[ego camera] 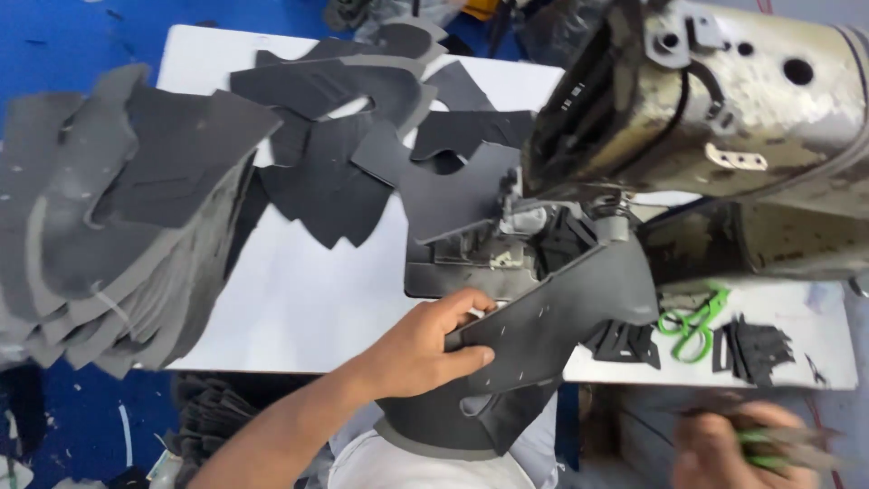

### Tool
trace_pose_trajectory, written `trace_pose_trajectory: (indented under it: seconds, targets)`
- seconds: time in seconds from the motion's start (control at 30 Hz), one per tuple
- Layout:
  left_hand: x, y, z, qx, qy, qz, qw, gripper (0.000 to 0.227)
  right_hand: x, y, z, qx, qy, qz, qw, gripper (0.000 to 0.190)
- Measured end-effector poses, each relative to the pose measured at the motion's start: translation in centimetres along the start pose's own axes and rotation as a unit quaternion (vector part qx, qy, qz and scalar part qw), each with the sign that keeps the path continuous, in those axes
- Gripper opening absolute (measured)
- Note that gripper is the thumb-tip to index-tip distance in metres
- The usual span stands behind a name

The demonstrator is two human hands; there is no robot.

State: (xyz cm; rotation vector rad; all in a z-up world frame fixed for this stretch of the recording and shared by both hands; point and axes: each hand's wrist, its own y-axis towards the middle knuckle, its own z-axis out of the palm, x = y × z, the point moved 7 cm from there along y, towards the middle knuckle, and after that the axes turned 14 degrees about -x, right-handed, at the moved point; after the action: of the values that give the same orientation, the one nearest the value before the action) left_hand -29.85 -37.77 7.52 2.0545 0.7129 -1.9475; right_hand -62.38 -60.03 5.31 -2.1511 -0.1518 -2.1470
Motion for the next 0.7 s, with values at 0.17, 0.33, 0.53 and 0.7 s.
trace_pose_trajectory:
  seconds: [0.17,0.33,0.53,0.7]
  targets:
    - [3.1,2.1,2.8,-0.017,-0.123,-0.02,0.992,0.054,-3.3,-5.2,7.7,0.061,-0.106,0.062,0.991,0.028]
    - [3.4,2.1,3.0,-0.008,-0.118,-0.038,0.992,0.052,-2.3,-6.9,13.4,0.112,-0.127,0.072,0.983,0.031]
    - [3.9,1.9,3.1,-0.007,-0.13,-0.056,0.99,0.046,-1.3,-7.1,14.8,0.148,-0.214,0.042,0.965,0.034]
    - [4.0,1.9,3.4,-0.006,-0.114,-0.059,0.992,0.04,-1.4,-7.4,14.8,0.157,-0.228,0.057,0.959,0.034]
